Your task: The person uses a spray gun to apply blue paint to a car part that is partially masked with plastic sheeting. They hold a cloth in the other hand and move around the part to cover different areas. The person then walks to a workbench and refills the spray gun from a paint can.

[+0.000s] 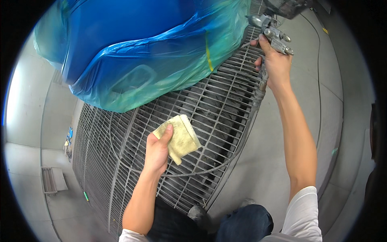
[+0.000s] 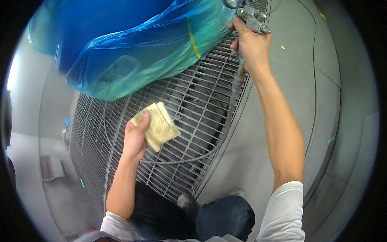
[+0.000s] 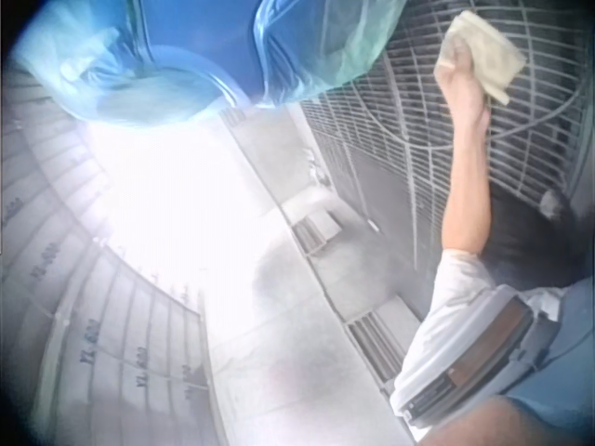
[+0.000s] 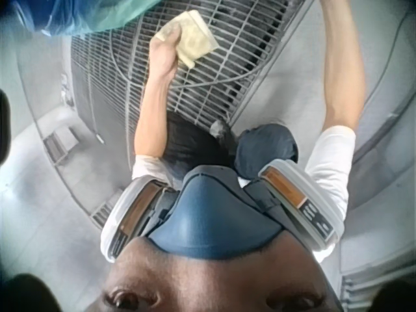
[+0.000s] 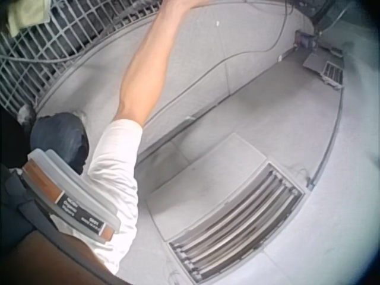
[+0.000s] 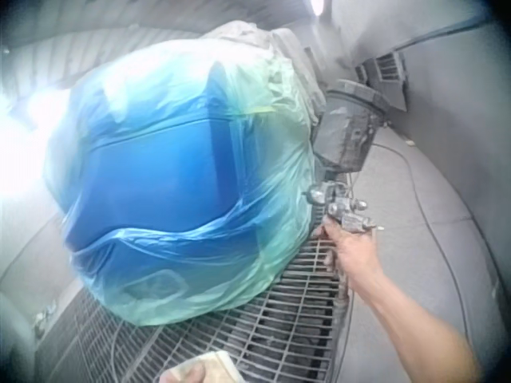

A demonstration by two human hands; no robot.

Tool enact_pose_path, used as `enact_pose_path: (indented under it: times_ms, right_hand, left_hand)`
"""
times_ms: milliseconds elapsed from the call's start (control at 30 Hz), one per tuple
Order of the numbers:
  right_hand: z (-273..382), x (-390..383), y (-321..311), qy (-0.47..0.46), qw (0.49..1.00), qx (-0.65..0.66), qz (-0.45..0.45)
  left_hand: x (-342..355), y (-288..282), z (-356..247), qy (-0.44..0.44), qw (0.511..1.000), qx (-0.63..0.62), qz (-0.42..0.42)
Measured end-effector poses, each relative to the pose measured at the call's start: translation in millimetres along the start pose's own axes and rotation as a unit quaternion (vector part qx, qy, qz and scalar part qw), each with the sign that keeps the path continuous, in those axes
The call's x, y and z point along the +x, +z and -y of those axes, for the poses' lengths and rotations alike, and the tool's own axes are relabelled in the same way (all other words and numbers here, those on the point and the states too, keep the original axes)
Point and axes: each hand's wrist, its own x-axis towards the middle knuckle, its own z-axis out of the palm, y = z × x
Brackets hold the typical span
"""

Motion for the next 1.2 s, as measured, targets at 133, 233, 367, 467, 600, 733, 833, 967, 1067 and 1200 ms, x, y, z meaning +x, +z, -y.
enact_pose_path:
  times_ms: [133, 233, 367, 467, 600, 733, 833, 967, 1067, 1200]
  right_hand:
    - [9, -17, 10, -0.004, 0.998, -0.037, -0.041]
    - [20, -37, 19, 0.003, 0.999, -0.052, -0.004]
    - [36, -65, 36, 0.006, 0.996, -0.063, 0.056]
    - [47, -81, 52, -0.002, 0.993, -0.061, 0.098]
    - [60, -100, 77, 0.016, 0.989, -0.061, 0.132]
    - [68, -114, 102, 0.012, 0.985, -0.058, 0.163]
    - [73, -120, 111, 0.010, 0.976, -0.037, 0.214]
    - [77, -113, 112, 0.031, 0.970, -0.041, 0.237]
    - [78, -103, 108, 0.010, 0.979, -0.076, 0.191]
    - [80, -90, 93, -0.009, 0.986, -0.074, 0.150]
  left_hand:
    - [4, 9, 0, 0.001, 1.000, 0.009, 0.012]
    - [6, 13, -1, 0.011, 1.000, 0.013, 0.012]
    - [11, 16, 1, 0.021, 1.000, 0.003, 0.007]
    - [13, 18, 2, 0.034, 0.999, -0.020, 0.015]
    - [13, 22, 3, 0.052, 0.998, -0.039, 0.016]
    - [15, 20, 3, 0.058, 0.997, -0.034, 0.029]
    - [17, 15, 3, 0.055, 0.998, -0.027, 0.027]
    - [18, 10, 3, 0.066, 0.997, -0.020, 0.029]
    - [16, 6, 2, 0.057, 0.997, -0.019, 0.038]
    - [13, 3, -1, 0.049, 0.997, -0.039, 0.048]
